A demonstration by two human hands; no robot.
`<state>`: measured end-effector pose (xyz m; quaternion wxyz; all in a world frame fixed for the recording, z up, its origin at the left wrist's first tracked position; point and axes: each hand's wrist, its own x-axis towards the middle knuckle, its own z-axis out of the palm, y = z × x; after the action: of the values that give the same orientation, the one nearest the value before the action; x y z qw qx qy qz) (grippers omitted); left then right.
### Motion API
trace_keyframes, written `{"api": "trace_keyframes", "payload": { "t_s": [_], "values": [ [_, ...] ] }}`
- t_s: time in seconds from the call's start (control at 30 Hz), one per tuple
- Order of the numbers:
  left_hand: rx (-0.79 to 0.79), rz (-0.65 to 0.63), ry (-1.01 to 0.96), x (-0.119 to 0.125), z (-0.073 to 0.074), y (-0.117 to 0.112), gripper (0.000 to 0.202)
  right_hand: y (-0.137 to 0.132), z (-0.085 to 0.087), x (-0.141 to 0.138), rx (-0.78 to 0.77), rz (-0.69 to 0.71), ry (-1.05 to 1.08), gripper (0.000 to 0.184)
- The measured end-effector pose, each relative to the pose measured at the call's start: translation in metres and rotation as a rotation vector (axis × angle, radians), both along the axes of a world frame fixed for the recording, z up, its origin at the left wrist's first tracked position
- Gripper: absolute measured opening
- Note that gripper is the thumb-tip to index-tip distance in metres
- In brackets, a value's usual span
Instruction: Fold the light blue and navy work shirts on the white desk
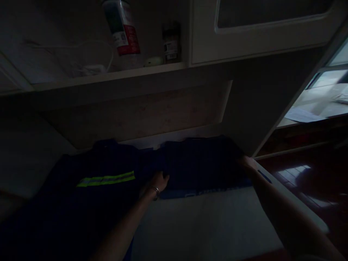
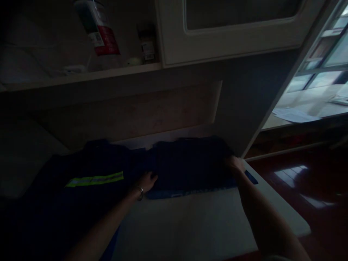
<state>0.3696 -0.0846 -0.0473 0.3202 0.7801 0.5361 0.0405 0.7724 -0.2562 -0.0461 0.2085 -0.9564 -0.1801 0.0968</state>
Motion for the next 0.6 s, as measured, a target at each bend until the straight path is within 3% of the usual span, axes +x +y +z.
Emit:
{"api": "trace_keyframes", "payload": {
  "t_s": [0.13,0.27,0.43,0.6],
  "values": [
    [0.068,0.09,0.028,0.029,-0.008,0.014,0.036,-0.001,-0.019,-0.009,0.006,-0.083,-0.024,0.041],
    [0.042,0.17,-0.061,0.029,-0.009,0.013,0.023,-0.008,-0.032,-0.017,0.093,-0.081,-0.111,0.041],
    [-0.044,0.341,-0.319,0.022,-0.006,0.005,0.021,-0.011,-0.038,-0.023,0.216,-0.104,-0.225,0.048],
    [-0.236,0.597,-0.704,0.033,0.003,-0.008,0.036,-0.009,-0.042,-0.022,0.254,-0.1,-0.213,0.047]
  ]
}}
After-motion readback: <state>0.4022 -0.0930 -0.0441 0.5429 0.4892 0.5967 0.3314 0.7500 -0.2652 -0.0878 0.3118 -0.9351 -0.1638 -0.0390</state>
